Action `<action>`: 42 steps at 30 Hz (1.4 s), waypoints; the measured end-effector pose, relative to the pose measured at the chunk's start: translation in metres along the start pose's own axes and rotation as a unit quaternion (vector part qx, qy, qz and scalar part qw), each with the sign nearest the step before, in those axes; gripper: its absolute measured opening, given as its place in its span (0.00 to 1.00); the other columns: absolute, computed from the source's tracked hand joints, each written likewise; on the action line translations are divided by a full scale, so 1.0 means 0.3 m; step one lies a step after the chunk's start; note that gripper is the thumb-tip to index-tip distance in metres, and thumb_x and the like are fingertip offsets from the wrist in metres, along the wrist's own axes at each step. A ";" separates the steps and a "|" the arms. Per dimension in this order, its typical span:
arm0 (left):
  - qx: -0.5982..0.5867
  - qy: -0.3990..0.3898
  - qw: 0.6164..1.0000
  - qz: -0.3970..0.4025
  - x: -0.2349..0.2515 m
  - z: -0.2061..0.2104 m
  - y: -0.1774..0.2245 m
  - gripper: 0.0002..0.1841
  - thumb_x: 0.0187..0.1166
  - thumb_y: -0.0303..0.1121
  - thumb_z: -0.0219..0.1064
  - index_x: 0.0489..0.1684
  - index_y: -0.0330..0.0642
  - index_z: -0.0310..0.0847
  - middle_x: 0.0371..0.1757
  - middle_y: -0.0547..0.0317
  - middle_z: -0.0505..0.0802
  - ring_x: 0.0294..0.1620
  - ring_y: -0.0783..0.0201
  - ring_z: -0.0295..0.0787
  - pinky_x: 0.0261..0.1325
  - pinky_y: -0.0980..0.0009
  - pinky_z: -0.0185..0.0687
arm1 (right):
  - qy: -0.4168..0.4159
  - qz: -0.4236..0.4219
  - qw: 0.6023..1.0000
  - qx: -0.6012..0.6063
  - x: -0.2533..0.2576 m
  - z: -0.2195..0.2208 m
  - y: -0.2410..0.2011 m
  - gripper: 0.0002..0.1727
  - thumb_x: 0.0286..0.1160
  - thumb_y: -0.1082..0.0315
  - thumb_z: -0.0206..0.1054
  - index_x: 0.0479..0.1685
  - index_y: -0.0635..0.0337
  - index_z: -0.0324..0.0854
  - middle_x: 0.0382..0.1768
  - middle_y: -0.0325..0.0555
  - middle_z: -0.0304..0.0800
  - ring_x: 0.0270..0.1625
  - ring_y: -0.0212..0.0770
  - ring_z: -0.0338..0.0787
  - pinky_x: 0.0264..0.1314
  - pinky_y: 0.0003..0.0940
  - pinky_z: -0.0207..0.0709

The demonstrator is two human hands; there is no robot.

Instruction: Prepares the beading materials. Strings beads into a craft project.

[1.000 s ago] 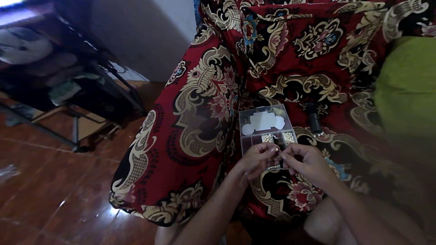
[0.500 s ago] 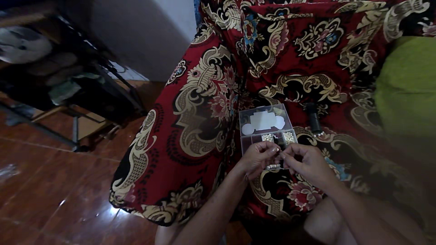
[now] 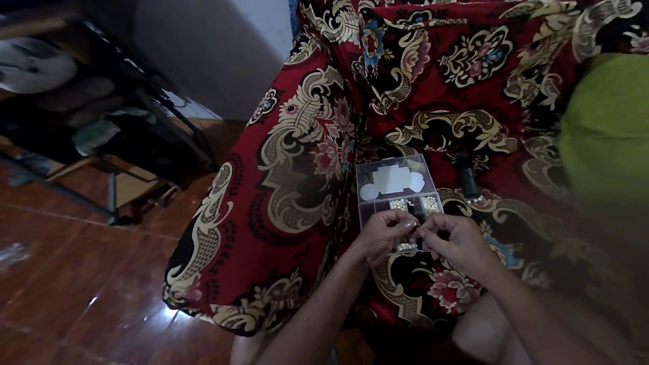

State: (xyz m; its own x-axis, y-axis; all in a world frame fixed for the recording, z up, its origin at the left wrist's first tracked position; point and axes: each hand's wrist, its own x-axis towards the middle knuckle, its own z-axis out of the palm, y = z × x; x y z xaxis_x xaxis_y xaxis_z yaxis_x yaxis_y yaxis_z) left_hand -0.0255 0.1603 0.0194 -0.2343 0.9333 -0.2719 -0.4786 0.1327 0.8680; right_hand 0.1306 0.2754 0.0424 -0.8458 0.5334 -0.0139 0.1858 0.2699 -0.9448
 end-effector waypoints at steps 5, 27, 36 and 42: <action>0.018 -0.005 1.000 0.011 -0.001 -0.005 0.006 0.07 0.83 0.21 0.59 0.43 0.39 0.84 0.39 0.64 0.93 0.40 0.69 0.93 0.52 0.68 0.90 | -0.007 0.016 1.000 0.008 0.001 -0.006 -0.007 0.07 0.77 0.66 0.67 0.33 0.56 0.87 0.22 0.30 0.90 0.20 0.20 0.85 0.25 0.16 0.81; 0.088 0.005 0.991 0.104 -0.003 -0.005 0.008 0.05 0.75 0.19 0.67 0.41 0.36 0.87 0.40 0.63 0.94 0.41 0.71 0.93 0.53 0.70 0.90 | -0.019 0.054 0.997 0.055 0.002 -0.017 -0.020 0.07 0.81 0.70 0.66 0.38 0.60 0.89 0.25 0.31 0.93 0.19 0.22 0.85 0.24 0.17 0.80; 0.102 0.005 0.986 0.134 -0.005 -0.004 0.009 0.06 0.72 0.17 0.70 0.41 0.34 0.88 0.42 0.62 0.95 0.42 0.72 0.93 0.53 0.72 0.89 | -0.009 0.058 0.996 0.065 0.002 -0.015 -0.024 0.08 0.81 0.71 0.65 0.38 0.60 0.90 0.24 0.31 0.92 0.18 0.22 0.84 0.23 0.17 0.80; 0.157 0.009 0.964 0.213 -0.003 -0.005 0.002 0.06 0.67 0.16 0.74 0.39 0.30 0.89 0.45 0.58 0.93 0.45 0.73 0.91 0.54 0.75 0.89 | -0.026 0.072 0.991 0.113 0.002 -0.022 -0.026 0.07 0.81 0.71 0.66 0.39 0.60 0.89 0.24 0.31 0.92 0.18 0.23 0.85 0.23 0.17 0.80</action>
State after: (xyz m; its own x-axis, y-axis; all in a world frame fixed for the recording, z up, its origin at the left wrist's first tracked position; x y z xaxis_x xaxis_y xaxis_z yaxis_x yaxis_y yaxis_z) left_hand -0.0267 0.1590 0.0196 -0.3693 0.9198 0.1325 -0.0556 -0.1642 0.9849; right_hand 0.1319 0.2790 0.0518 -0.8442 0.5101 -0.1646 0.1945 0.0054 -0.9809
